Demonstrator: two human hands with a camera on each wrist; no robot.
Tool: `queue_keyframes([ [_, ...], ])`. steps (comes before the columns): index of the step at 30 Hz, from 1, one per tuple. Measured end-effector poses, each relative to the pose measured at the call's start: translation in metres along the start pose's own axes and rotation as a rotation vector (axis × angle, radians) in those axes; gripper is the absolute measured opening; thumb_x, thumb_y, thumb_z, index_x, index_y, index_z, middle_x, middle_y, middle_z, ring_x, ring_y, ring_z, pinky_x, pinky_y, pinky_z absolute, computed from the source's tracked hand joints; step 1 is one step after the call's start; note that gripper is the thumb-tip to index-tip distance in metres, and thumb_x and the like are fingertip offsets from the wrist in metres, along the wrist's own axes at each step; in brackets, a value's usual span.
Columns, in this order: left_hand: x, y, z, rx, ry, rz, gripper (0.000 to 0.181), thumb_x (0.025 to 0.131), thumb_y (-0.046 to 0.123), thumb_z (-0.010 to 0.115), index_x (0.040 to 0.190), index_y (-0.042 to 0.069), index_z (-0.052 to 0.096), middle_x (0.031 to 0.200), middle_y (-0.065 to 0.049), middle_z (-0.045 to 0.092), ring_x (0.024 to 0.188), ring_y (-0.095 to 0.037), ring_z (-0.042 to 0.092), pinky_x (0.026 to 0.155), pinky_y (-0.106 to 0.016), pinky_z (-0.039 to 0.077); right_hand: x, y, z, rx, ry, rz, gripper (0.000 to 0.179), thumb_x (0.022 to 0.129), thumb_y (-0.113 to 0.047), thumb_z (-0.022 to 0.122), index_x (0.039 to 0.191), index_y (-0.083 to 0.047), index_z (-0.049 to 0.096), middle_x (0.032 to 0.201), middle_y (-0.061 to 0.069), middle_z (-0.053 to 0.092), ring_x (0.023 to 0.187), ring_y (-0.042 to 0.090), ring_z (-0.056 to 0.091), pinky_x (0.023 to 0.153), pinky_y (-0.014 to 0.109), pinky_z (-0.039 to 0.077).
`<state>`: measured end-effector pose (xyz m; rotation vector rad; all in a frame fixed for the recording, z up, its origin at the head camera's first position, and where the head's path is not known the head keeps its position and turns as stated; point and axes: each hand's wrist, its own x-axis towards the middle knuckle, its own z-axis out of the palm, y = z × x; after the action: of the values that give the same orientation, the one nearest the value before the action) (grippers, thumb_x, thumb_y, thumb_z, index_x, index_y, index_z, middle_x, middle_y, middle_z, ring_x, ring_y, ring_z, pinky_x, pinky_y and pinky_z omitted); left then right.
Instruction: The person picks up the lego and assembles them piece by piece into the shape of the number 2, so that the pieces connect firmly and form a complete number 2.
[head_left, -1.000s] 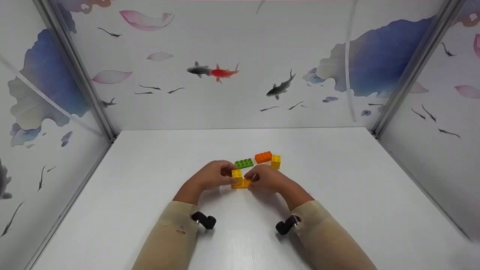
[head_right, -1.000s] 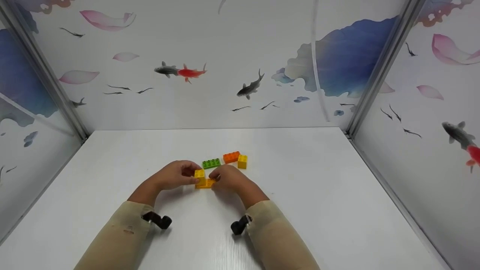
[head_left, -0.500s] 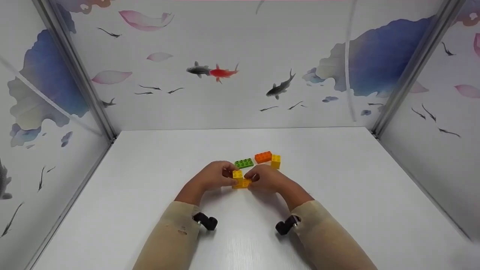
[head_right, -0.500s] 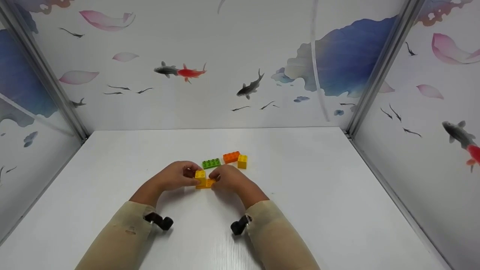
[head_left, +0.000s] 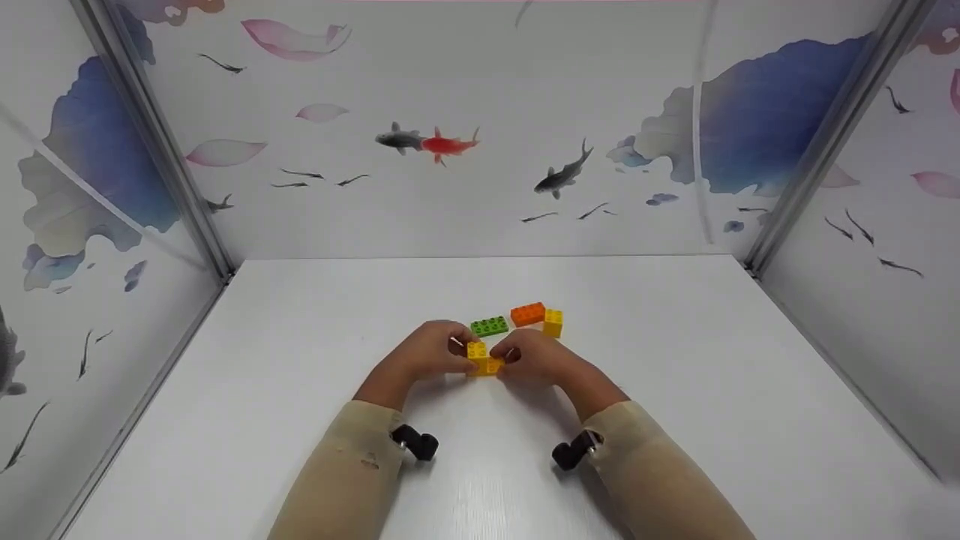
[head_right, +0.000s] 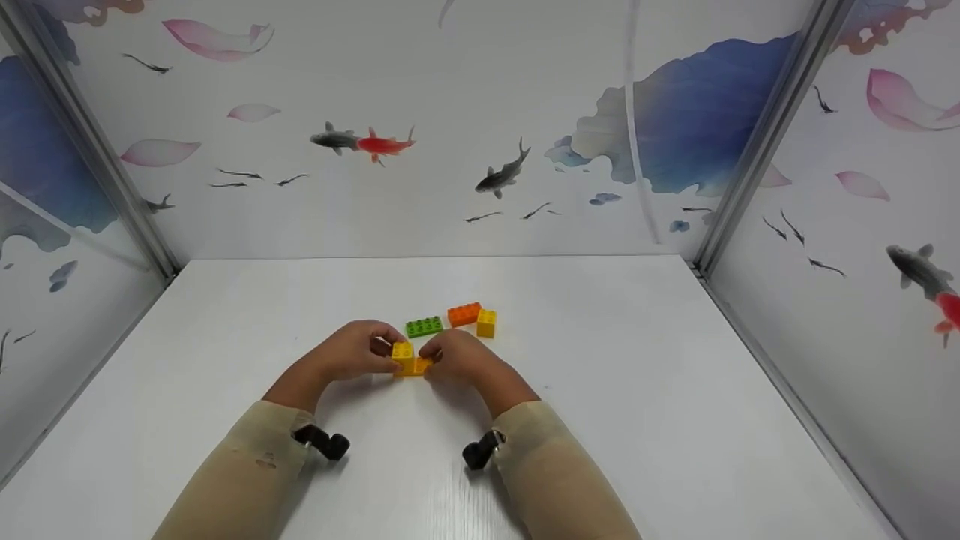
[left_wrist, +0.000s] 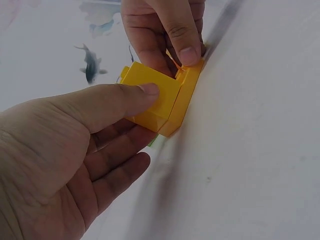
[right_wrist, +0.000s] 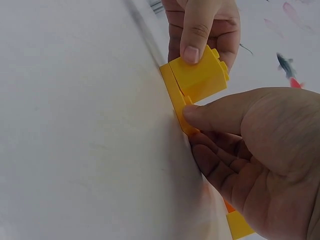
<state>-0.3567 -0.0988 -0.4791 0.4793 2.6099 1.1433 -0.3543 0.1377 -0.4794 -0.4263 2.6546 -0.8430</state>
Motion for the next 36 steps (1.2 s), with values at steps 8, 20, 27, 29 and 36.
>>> queue_keyframes([
  [8, 0.0009, -0.0006, 0.0004, -0.003, -0.001, -0.004, 0.028, 0.089, 0.023, 0.089, 0.114, 0.02, 0.077, 0.118, 0.001, 0.072, 0.107, -0.018, 0.068, 0.101, -0.038, 0.061, 0.0013, -0.0018, -0.0007, 0.013, -0.007, 0.018, 0.035, 0.097, -0.016, 0.079, 0.131, -0.022, 0.078, 0.12, -0.002, 0.077, 0.103, 0.019, 0.067, 0.107, 0.044, 0.059],
  [20, 0.002, -0.0032, 0.0013, -0.027, -0.002, -0.044, 0.031, 0.089, 0.024, 0.089, 0.116, 0.02, 0.077, 0.117, 0.001, 0.073, 0.107, -0.02, 0.067, 0.104, -0.039, 0.06, 0.0019, 0.0003, -0.0014, 0.0, -0.008, 0.009, 0.035, 0.097, -0.015, 0.08, 0.131, -0.022, 0.078, 0.125, -0.002, 0.077, 0.108, 0.019, 0.068, 0.11, 0.045, 0.057],
  [27, 0.0018, -0.0046, 0.0024, -0.011, 0.001, 0.006, 0.031, 0.091, 0.021, 0.086, 0.119, 0.018, 0.076, 0.118, 0.0, 0.073, 0.108, -0.02, 0.068, 0.104, -0.04, 0.059, 0.0012, 0.0015, -0.0019, 0.004, 0.003, -0.029, 0.035, 0.096, -0.015, 0.08, 0.13, -0.02, 0.078, 0.124, -0.002, 0.078, 0.107, 0.017, 0.069, 0.107, 0.044, 0.059],
  [29, 0.0016, -0.0056, 0.0025, -0.017, -0.002, 0.026, 0.03, 0.091, 0.019, 0.085, 0.12, 0.017, 0.075, 0.119, -0.001, 0.074, 0.109, -0.02, 0.069, 0.104, -0.041, 0.06, 0.0012, 0.0017, -0.0018, 0.008, 0.005, -0.042, 0.035, 0.096, -0.014, 0.08, 0.13, -0.019, 0.078, 0.122, -0.002, 0.078, 0.106, 0.017, 0.069, 0.106, 0.043, 0.059],
  [36, 0.0016, -0.0074, 0.0006, -0.079, -0.022, 0.014, 0.03, 0.091, 0.021, 0.085, 0.12, 0.021, 0.074, 0.123, 0.001, 0.073, 0.113, -0.02, 0.068, 0.103, -0.04, 0.06, 0.001, 0.001, -0.0023, 0.022, -0.002, -0.028, 0.034, 0.096, -0.014, 0.081, 0.129, -0.019, 0.079, 0.121, -0.002, 0.078, 0.105, 0.017, 0.069, 0.106, 0.044, 0.059],
])
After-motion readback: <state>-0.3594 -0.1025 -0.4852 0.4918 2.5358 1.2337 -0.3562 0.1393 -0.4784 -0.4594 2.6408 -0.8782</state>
